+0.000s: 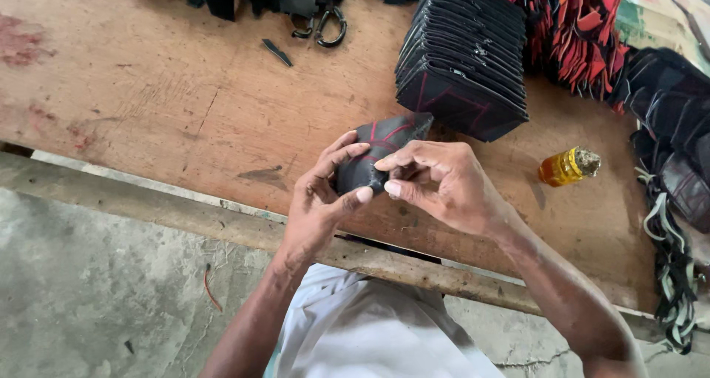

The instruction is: The person applies a yellow substance to the edges of a black leather pouch with red stitching using a small brush, then rubs the edges by hand. The person then threads a black strap through holes in the pouch and pulls it tight. The finished pouch is placed on a stack of similar pouches.

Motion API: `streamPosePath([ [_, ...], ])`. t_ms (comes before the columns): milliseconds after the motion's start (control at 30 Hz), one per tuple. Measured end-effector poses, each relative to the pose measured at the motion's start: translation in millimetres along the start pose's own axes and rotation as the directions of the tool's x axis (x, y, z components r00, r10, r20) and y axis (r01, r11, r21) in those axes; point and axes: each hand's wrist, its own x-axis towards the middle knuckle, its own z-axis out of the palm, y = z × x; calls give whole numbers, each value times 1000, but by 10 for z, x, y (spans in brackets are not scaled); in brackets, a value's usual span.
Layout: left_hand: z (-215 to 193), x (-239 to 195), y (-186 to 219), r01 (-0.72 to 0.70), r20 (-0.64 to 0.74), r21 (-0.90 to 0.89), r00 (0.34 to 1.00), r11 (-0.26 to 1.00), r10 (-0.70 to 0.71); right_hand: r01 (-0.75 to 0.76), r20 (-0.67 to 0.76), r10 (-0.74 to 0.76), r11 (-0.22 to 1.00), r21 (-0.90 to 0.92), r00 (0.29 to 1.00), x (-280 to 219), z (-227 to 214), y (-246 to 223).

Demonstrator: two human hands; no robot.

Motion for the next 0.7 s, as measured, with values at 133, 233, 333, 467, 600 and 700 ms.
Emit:
streamPosePath([
  [133,-7,-4,-21,-18,-28,63,999,998,20,-6,7,6,1000,19,1000,38,25,16],
  [233,5,14,-36,-25,-41,77,999,997,28,-33,12,33,999,13,999,79,20,-17],
  [333,8,21,-36,-29,-51,111,998,993,34,-39,22,39,999,-12,999,86,25,-29],
  [467,57,-5,-17,-49,-65,136,996,989,58,-54,27,54,998,-21,998,56,12,-26],
  [600,112,-63,-13,-71,-88,152,992,986,85,-89,-3,89,996,0,996,22,-3,-41],
  [700,120,13,-112,-156,-173,114,969,981,175,-17,-28,18,999,39,999,-6,-27,-38],
])
